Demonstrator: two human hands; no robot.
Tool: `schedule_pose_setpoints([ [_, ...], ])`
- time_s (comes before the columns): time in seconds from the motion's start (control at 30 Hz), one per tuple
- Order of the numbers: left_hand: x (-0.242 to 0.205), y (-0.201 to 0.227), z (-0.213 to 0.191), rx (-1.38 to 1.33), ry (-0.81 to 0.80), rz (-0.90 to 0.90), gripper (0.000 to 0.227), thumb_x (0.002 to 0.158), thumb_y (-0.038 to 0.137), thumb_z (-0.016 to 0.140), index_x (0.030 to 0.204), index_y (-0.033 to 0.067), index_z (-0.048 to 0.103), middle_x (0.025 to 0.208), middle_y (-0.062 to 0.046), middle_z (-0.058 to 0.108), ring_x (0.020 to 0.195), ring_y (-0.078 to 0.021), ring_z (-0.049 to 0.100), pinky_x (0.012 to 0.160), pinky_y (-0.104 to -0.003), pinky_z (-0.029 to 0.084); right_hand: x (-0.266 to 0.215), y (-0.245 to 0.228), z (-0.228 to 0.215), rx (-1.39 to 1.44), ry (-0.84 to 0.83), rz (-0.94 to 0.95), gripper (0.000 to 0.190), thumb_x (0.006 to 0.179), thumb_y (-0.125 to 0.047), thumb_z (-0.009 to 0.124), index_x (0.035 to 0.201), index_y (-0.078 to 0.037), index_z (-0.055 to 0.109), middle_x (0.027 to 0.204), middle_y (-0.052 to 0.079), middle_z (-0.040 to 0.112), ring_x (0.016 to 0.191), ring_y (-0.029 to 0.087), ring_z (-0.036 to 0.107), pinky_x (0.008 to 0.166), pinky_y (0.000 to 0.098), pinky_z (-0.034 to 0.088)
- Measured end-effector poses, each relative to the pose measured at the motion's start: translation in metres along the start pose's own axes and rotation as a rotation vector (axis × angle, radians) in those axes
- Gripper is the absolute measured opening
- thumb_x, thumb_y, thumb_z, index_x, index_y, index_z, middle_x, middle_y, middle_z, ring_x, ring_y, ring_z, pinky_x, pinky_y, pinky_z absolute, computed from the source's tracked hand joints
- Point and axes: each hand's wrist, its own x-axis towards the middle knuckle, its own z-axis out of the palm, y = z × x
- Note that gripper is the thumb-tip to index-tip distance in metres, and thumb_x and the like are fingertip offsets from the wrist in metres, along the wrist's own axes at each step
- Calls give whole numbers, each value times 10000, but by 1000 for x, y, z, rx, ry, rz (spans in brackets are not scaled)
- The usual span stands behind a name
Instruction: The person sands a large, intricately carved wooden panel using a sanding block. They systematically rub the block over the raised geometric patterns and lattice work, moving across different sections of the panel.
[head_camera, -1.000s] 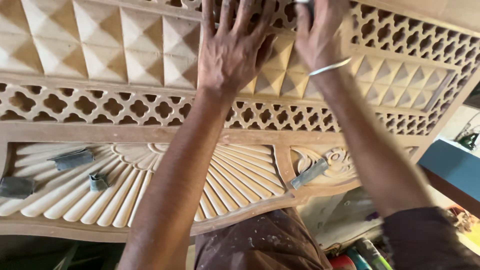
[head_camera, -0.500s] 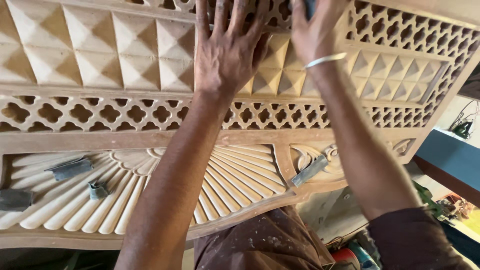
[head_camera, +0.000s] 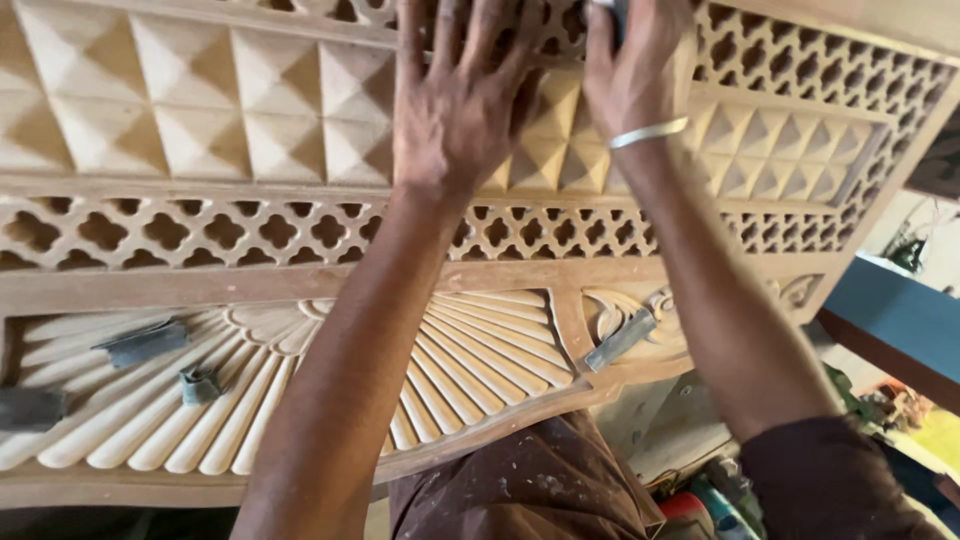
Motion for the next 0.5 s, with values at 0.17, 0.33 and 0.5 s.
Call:
schedule_pose_setpoints([
  [0.17,-1,-1,-3,-7,-149,-46,589,1105,586,386,1618,307,311,1672,-128,272,1528,-390,255,1233,-656,83,3,-9,-2,73,-80,349,432,1042,-143,684,1297,33,384,1294,229,454,1080,289,650,943,354,594],
  [0.33,2,-5,-1,7,-83,-12,582,1113,594,381,1617,319,290,1676,-126,265,1532,-396,245,1230,-657,78,6,-9,4,-95,-68,98,163,1048,-62,703,1156,-16,590,1116,185,645,999,315,699,894,389,601],
  [0.5,0,1,2,11,-75,-24,643,1071,606,425,1610,279,302,1670,-132,268,1536,-394,244,1225,-648,83,3,-2,-10,-91,-109,199,198,1107,-84,625,1224,-8,485,1157,178,638,1059,298,702,962,420,596],
])
